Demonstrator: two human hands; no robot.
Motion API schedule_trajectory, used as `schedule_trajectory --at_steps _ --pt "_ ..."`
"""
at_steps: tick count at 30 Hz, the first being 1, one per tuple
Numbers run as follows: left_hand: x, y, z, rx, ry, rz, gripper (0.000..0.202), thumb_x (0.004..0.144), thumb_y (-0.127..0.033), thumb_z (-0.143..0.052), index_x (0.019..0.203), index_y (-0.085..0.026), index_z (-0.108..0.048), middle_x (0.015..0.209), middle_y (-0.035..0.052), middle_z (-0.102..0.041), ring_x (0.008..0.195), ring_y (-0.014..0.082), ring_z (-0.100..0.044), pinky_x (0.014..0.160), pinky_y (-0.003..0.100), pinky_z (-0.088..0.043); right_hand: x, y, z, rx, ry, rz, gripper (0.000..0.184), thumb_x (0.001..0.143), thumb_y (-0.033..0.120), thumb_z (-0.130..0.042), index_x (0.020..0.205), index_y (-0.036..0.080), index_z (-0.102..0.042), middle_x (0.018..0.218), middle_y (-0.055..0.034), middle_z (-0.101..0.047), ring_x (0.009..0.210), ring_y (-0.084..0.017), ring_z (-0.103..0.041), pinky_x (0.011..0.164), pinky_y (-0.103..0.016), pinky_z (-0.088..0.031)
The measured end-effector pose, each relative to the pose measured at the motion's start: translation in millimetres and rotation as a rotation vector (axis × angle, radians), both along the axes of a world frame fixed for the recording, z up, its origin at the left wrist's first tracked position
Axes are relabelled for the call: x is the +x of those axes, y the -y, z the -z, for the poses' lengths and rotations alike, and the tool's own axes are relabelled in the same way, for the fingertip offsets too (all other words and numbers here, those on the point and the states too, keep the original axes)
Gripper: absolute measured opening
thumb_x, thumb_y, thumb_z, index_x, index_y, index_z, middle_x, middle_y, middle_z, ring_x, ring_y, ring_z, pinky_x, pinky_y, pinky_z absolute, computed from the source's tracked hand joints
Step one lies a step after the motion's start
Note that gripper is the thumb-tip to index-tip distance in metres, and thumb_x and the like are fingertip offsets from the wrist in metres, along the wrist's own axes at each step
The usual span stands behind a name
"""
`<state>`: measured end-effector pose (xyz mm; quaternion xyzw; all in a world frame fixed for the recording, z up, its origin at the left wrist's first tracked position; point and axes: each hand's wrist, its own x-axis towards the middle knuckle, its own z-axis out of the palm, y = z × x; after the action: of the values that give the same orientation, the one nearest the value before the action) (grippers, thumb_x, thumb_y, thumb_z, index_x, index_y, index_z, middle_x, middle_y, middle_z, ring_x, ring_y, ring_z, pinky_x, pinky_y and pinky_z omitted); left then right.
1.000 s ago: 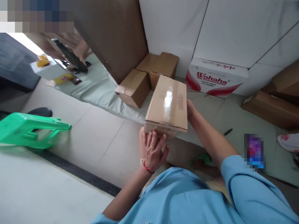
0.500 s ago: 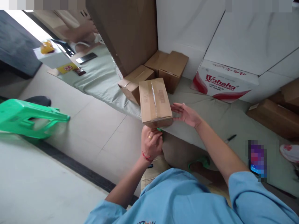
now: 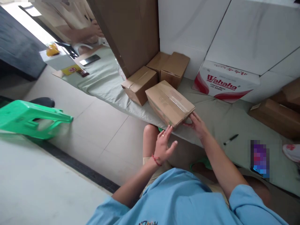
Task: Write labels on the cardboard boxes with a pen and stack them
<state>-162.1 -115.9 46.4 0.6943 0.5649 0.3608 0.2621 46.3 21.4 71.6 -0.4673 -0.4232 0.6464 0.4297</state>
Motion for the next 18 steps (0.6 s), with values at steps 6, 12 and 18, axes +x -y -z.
schedule_trajectory --at_steps 6,12,18 --pt "47.1 -11.3 2.2 0.011 0.004 0.177 0.076 0.098 -0.049 -0.058 0.168 -0.028 -0.036 0.17 0.0138 -0.046 0.16 0.0347 -0.04 0.134 0.063 -0.019 15.7 -58.8 -13.6 0.08 0.021 0.056 0.059 0.074 0.066 -0.083 0.118 0.031 -0.068 0.146 -0.0032 -0.065 0.142 -0.026 -0.056 0.1 -0.053 -0.064" --pt "-17.0 -78.1 -2.3 0.089 0.335 -0.753 0.048 0.106 -0.05 -0.04 0.139 -0.019 -0.057 0.141 0.0184 -0.064 0.138 0.0302 -0.059 0.124 0.053 -0.041 0.9 -54.7 -12.8 -0.127 0.037 0.275 0.069 0.077 0.083 -0.071 0.116 0.026 -0.065 0.137 -0.0131 -0.067 0.137 -0.032 -0.06 0.093 -0.056 -0.065" --pt "-68.4 -149.9 -9.8 -0.066 0.643 -0.646 0.067 0.11 -0.056 -0.013 0.159 -0.022 -0.043 0.171 0.0145 -0.042 0.162 0.0234 -0.036 0.124 0.047 -0.043 -23.4 5.0 -21.2 -0.104 -0.016 0.081 0.074 0.082 0.086 -0.065 0.138 0.039 -0.058 0.164 -0.0048 -0.051 0.153 -0.032 -0.045 0.095 -0.055 -0.065"
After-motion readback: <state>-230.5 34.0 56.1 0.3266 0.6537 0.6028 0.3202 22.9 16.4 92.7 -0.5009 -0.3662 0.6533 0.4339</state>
